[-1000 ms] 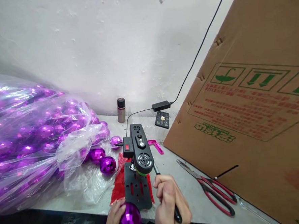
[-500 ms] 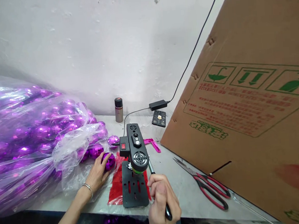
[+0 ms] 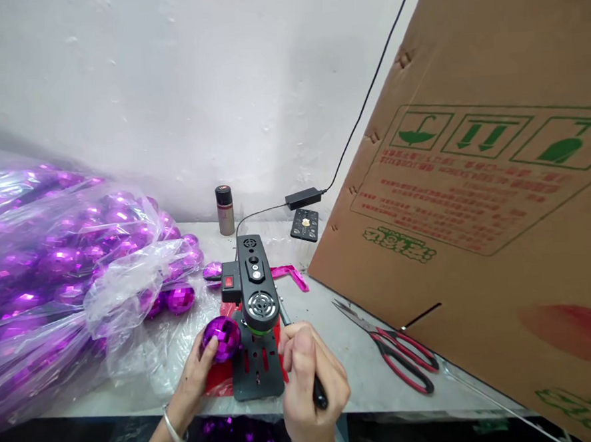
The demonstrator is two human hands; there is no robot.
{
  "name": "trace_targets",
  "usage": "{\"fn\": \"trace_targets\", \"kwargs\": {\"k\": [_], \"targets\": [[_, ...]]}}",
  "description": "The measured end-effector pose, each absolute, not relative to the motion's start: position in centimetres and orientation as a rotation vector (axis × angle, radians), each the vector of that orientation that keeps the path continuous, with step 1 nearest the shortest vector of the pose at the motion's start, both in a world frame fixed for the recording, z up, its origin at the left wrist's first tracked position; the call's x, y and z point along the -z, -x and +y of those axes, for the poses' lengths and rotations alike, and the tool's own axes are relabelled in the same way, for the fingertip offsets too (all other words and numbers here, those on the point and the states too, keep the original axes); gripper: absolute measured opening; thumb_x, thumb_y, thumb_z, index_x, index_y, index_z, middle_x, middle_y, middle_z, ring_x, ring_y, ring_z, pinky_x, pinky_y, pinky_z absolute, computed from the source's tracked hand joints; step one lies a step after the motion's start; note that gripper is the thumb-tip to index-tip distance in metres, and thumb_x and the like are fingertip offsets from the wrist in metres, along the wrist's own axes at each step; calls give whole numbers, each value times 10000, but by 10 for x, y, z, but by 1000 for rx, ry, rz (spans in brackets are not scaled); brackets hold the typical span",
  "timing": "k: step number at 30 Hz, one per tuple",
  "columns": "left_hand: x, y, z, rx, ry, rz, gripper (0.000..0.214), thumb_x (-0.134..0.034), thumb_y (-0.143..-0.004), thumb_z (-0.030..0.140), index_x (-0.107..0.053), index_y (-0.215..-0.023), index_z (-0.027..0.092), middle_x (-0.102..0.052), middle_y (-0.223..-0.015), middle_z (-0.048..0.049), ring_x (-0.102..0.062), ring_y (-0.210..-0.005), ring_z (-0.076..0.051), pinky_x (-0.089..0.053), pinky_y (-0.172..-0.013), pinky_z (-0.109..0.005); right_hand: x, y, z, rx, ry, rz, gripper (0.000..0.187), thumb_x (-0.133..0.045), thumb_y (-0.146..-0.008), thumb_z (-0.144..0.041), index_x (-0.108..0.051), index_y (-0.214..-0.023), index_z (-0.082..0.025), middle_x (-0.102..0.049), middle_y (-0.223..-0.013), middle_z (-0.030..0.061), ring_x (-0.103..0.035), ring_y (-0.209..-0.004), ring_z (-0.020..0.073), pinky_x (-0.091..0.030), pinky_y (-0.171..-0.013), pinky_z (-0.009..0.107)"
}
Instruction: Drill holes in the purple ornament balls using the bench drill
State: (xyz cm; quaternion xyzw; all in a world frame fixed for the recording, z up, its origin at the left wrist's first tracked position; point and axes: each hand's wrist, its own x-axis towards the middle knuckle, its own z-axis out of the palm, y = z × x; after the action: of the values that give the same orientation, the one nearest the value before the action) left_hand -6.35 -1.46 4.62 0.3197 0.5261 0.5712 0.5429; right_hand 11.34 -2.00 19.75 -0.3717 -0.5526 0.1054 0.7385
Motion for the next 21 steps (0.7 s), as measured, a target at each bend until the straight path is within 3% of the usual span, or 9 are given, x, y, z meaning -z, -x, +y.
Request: {"fn": "trace_targets", "kwargs": {"k": [10,21], "targets": [[-23,36,-21,-1180,-1470,1534,824,-886,-769,429,-585,-1502,202,-715,-1500,-190,-696,-1376,-411,-547,-1189,-607,-191,-115,-23,-255,791,-1234,466,-505,-1122,-161,-465,-661,-212,-465,-594,-48,-555,-560,107,-410,-549,250],[-6,19,-27,-1298,-1655,1561,752,-846,-837,343,-560,-1518,205,-695,-1503,-195,-687,-1391,-415,-579,-1168,-628,-184,-118,-27,-274,797,-1247,421,-488,-1117,-137,-485,-704,-217,-503,-638,-33,-566,-601,120,-420,-566,259]]}}
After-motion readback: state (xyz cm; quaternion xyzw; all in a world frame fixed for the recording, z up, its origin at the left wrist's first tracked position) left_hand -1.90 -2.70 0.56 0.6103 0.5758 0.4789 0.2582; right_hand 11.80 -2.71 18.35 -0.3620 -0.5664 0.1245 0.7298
